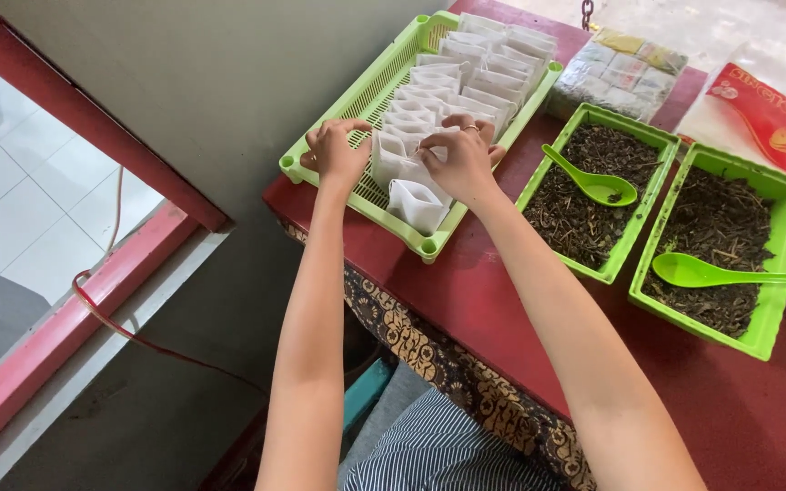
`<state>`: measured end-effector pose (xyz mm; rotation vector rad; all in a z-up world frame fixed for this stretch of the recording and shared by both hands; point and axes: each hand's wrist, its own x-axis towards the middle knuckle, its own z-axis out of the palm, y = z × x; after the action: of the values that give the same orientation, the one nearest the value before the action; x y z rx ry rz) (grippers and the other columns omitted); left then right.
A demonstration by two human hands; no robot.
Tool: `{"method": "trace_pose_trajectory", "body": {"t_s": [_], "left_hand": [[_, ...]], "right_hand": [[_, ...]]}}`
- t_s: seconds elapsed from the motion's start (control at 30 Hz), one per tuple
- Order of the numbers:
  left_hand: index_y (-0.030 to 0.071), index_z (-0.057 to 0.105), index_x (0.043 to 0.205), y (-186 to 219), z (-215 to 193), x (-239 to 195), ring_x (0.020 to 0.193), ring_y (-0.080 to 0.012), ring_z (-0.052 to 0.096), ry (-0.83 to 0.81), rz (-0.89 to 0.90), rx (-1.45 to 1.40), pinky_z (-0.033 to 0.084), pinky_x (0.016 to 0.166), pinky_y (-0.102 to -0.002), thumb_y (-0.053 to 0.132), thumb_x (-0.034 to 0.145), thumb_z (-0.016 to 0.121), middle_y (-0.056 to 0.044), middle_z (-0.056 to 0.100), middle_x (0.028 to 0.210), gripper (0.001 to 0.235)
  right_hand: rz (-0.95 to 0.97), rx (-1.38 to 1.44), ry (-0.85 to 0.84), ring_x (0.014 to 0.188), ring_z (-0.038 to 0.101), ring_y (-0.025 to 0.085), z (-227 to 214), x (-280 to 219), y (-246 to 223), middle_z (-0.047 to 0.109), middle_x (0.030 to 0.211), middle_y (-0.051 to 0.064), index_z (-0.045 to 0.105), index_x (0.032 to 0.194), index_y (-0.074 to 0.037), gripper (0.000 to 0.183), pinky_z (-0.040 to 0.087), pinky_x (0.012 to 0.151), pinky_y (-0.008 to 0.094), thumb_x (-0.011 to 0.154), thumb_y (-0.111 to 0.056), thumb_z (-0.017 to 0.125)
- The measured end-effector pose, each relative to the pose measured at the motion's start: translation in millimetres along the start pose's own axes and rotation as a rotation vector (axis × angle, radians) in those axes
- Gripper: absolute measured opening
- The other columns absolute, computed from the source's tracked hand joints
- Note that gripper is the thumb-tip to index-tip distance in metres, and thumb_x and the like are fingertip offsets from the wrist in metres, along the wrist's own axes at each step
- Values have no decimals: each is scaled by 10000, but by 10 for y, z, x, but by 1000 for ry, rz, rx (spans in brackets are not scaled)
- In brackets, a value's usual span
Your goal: The person fills white tea bags with loose tea leaves using a green plastic scoop. They scoop the leaves from a green tray, pour them into the open tea bag, and then place the filled bag into a green basket. The person repeats this process for multiple tea bags.
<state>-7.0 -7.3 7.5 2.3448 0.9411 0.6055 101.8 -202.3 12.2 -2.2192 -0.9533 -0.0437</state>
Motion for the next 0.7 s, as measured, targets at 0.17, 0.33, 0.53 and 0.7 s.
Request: {"method": "trace_pose_trajectory", "body": {"t_s": [0.17,0.33,0.53,0.7], "left_hand": [[391,712,962,311,-14,26,1258,-261,440,139,51,28,345,1003,-618,377,862,697,72,572,1171,102],[350,702,819,1135,-171,-204,1214,-258,479,110,150,-19,328,862,-532,296,868,709,81,640,1205,73],[342,707,838,1861,177,-280,1235,-293,440,-18,287,-53,283,952,-540,356,864,655,46,632,1202,59],[344,739,845,2609,521,-568,1218,-326,435,-153,389,-53,260,934,-551,381,843,614,25,636,1180,130]], "right_hand": [[-90,83,140,1243,416,407,-277,-207,-89,548,1225,66,783,978,-313,103,333,964,582,901,-339,720],[-37,74,223,1240,399,329,-560,-133,77,619,1236,-23,802,950,-317,88,259,807,485,935,-346,720],[-29,-18,372,1199,404,326,-1222,-221,604,648,1196,2,815,984,-219,136,271,760,533,937,-327,747],[105,-154,402,1198,421,364,-1876,-547,1077,641,1227,64,806,1060,-201,197,336,820,561,994,-366,721]]}}
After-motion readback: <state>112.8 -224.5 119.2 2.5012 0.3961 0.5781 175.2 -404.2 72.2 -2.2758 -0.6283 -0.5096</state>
